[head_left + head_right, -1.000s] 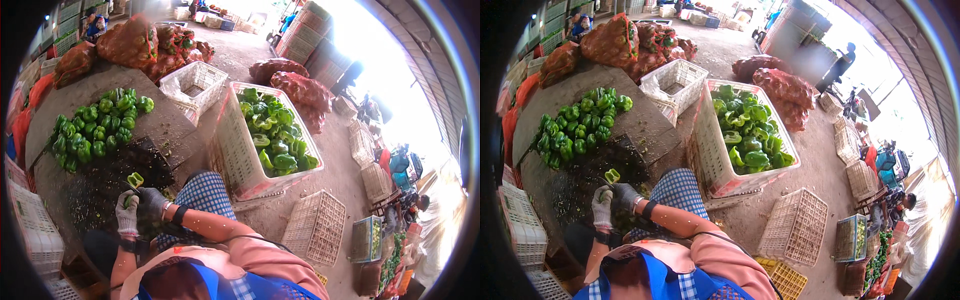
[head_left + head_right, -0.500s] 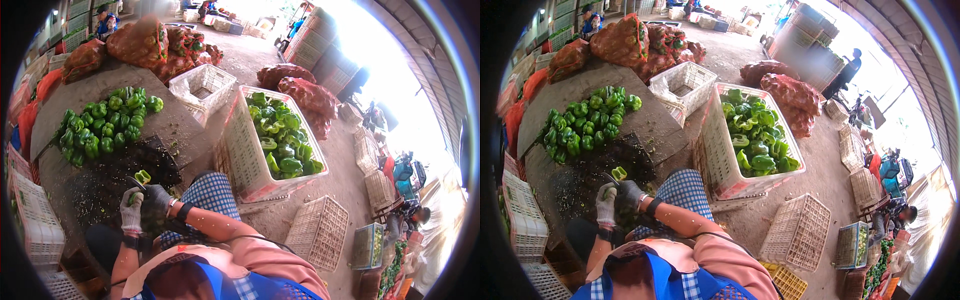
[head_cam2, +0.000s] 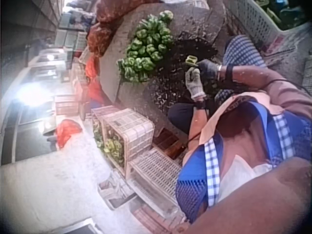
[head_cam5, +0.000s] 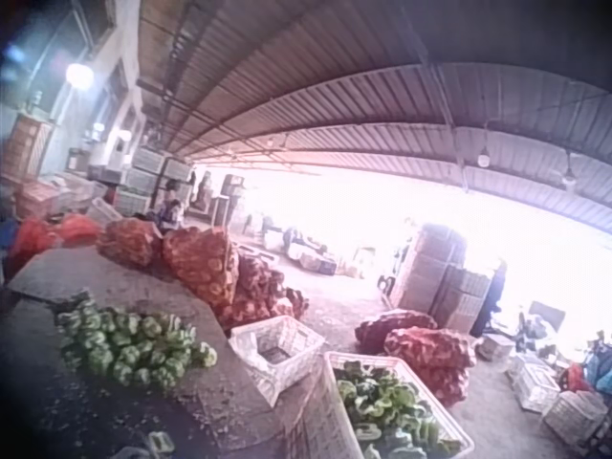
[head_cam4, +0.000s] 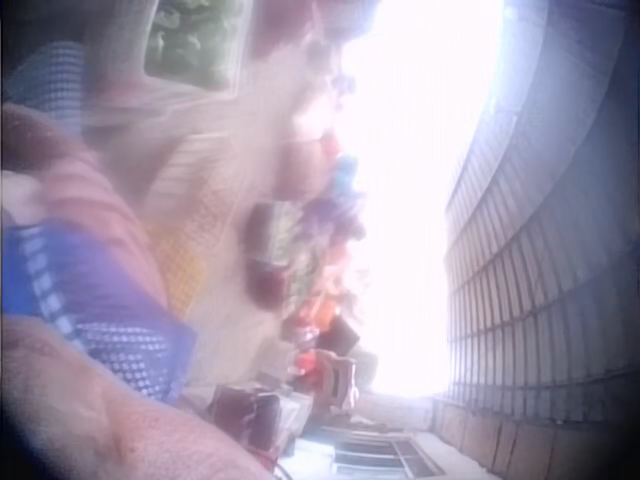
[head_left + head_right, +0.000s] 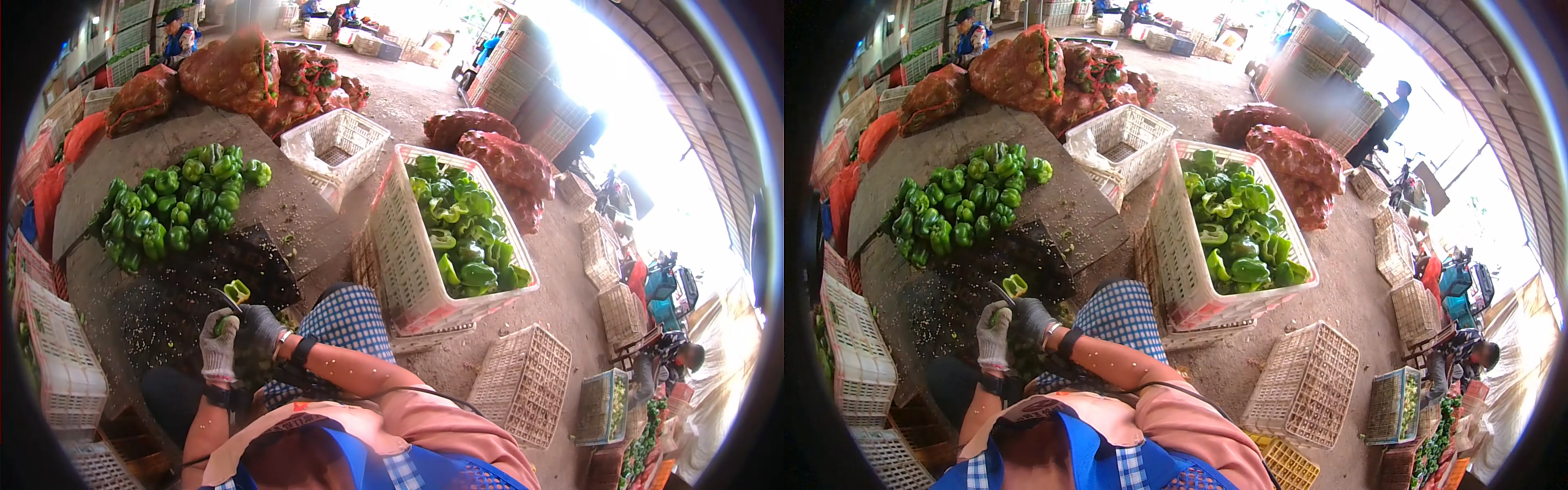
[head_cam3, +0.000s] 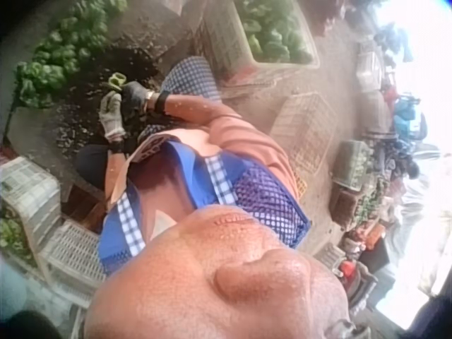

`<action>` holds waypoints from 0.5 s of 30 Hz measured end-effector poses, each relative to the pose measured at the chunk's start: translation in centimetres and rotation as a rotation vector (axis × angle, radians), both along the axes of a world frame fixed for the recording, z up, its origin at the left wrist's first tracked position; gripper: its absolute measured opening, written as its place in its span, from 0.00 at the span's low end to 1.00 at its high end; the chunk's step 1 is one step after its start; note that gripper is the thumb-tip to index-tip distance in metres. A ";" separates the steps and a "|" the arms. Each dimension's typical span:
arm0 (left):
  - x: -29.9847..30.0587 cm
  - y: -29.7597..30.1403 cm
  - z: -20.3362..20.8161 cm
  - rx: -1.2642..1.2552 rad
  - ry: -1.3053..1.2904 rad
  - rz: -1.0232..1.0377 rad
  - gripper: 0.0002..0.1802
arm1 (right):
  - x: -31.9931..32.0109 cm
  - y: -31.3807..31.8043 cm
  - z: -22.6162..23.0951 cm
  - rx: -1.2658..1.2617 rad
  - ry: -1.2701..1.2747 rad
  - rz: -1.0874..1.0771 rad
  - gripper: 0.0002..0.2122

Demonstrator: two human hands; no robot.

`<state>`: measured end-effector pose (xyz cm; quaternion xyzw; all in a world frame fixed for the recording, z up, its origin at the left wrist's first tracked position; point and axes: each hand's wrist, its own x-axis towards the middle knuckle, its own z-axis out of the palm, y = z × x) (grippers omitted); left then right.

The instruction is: Cutting and sorting green bell peppers at a processing table.

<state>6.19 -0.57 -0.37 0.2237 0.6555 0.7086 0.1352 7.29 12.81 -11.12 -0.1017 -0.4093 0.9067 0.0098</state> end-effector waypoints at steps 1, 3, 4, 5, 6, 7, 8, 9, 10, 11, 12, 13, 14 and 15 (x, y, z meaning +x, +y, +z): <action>-0.3 0.1 -0.3 0.040 -0.041 -0.004 0.11 | 0.0 0.0 0.5 0.480 0.058 -0.069 0.13; -0.7 -1.2 -1.1 0.042 -0.072 0.036 0.10 | 1.9 -1.8 5.8 0.627 0.036 -0.035 0.13; -0.6 -1.6 -1.1 0.053 -0.096 0.046 0.09 | 3.1 -2.2 9.6 0.783 0.017 -0.031 0.13; -0.6 -1.2 -1.0 0.057 -0.094 0.032 0.09 | 3.5 -1.6 10.4 0.788 0.013 -0.045 0.13; -0.7 -1.0 -1.0 0.062 -0.102 0.008 0.08 | 3.7 -1.3 10.6 0.837 0.020 -0.025 0.12; -0.7 -0.9 -0.9 0.066 -0.110 -0.014 0.08 | 3.9 -1.0 10.8 0.885 0.028 -0.003 0.11; -0.7 -0.7 -0.9 0.062 -0.110 -0.019 0.08 | 4.0 -0.5 11.0 0.882 0.026 -0.008 0.11; -0.7 -0.6 -0.6 0.066 -0.138 -0.028 0.08 | 4.0 -0.1 11.0 0.821 0.054 0.023 0.10; -0.7 -0.4 -0.4 0.070 -0.166 -0.038 0.08 | 3.9 0.4 11.0 0.760 0.082 0.053 0.09; -0.9 -0.1 -0.4 0.065 -0.164 -0.047 0.08 | 3.6 1.0 11.0 0.757 0.082 0.044 0.09; -1.0 0.0 -0.5 0.082 -0.175 -0.053 0.08 | 3.4 1.5 11.1 0.743 -0.003 0.064 0.09; -1.1 0.1 -0.5 0.099 -0.185 -0.060 0.08 | 3.3 1.6 11.0 0.728 -0.086 0.083 0.09; -1.2 -0.1 -0.3 0.095 -0.183 -0.070 0.08 | 3.4 1.5 10.6 0.867 -0.011 0.021 0.12; -1.0 -0.9 0.2 0.072 -0.167 -0.038 0.09 | 3.1 1.1 10.5 0.850 0.001 0.040 0.12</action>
